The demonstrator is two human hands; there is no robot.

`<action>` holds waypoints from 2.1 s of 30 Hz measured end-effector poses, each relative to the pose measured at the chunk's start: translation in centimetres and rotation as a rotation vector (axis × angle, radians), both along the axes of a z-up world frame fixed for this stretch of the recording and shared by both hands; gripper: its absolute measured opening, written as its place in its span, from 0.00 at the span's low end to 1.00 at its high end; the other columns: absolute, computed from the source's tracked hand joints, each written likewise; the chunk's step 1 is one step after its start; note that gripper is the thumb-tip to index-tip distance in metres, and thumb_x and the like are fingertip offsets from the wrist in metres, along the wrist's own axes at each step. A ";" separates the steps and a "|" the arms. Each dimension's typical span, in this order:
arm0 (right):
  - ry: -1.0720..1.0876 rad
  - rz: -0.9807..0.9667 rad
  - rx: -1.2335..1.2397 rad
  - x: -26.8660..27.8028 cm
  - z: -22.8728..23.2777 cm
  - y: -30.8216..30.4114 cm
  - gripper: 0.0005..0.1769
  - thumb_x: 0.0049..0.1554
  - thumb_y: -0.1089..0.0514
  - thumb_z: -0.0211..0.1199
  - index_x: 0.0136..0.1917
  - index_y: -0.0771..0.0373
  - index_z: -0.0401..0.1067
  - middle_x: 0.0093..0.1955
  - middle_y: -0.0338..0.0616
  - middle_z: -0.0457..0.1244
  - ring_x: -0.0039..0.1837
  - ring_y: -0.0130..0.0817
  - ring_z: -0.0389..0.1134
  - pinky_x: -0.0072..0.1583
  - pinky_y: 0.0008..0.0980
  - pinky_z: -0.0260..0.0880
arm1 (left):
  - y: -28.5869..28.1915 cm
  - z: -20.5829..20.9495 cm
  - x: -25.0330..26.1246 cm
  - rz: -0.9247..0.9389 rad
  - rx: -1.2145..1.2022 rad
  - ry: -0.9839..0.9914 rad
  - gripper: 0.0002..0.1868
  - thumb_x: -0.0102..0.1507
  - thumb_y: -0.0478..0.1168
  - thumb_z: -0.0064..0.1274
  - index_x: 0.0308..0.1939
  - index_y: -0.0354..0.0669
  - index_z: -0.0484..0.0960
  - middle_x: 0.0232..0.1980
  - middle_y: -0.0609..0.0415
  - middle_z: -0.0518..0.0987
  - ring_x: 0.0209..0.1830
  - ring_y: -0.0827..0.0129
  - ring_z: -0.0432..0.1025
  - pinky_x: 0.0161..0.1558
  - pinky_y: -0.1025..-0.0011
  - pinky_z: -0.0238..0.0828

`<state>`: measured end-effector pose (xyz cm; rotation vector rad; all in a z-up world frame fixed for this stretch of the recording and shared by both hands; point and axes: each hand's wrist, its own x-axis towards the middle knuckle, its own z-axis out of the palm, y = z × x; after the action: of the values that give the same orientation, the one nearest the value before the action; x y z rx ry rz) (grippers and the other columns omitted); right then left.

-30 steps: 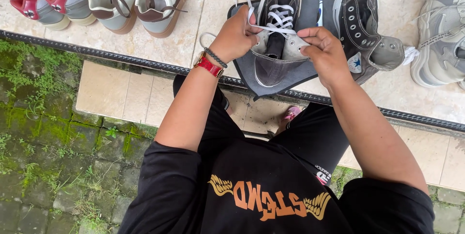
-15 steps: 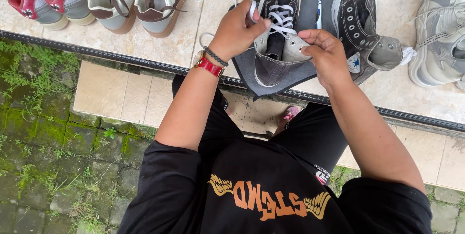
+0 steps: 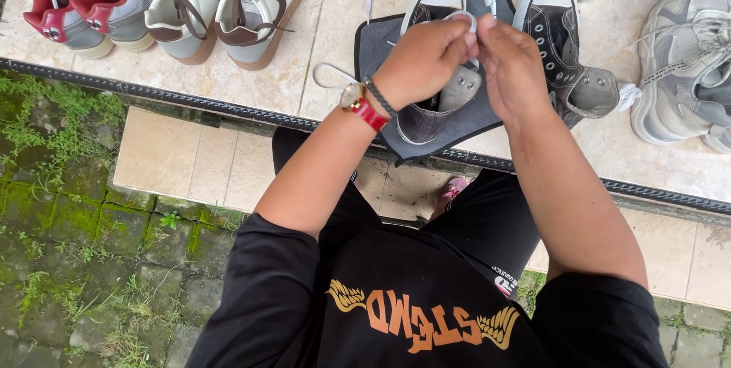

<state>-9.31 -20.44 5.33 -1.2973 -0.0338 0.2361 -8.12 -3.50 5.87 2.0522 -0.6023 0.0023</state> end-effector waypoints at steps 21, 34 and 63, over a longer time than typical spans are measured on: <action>-0.211 0.178 -0.442 1.4 -0.1 0.3 0.09 0.66 0.52 0.61 0.49 0.57 0.77 0.40 0.40 0.70 0.48 0.24 0.69 0.60 0.29 0.70 | 0.5 -1.5 1.2 0.185 -0.688 0.330 0.15 0.70 0.45 0.48 0.57 0.47 0.84 0.41 0.56 0.85 0.35 0.79 0.73 0.38 0.80 0.71; -0.207 -0.245 -0.597 3.0 -7.6 -2.2 0.09 0.67 0.58 0.60 0.46 0.55 0.78 0.43 0.35 0.71 0.48 0.22 0.71 0.61 0.30 0.70 | 4.4 -2.9 4.5 0.379 -1.249 0.287 0.05 0.67 0.36 0.53 0.42 0.39 0.83 0.32 0.53 0.80 0.32 0.70 0.75 0.32 0.75 0.70; -0.174 0.264 0.021 3.3 -1.0 -0.7 0.17 0.66 0.43 0.61 0.54 0.58 0.74 0.38 0.24 0.54 0.41 0.17 0.50 0.53 0.16 0.54 | 3.3 -1.3 1.0 0.010 -0.448 -0.039 0.10 0.71 0.50 0.53 0.52 0.60 0.87 0.67 0.59 0.66 0.73 0.72 0.60 0.71 0.66 0.63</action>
<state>-6.05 -21.13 4.28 -1.2880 -0.3561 0.3464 -7.14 -0.23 4.60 1.6233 -0.5577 0.1686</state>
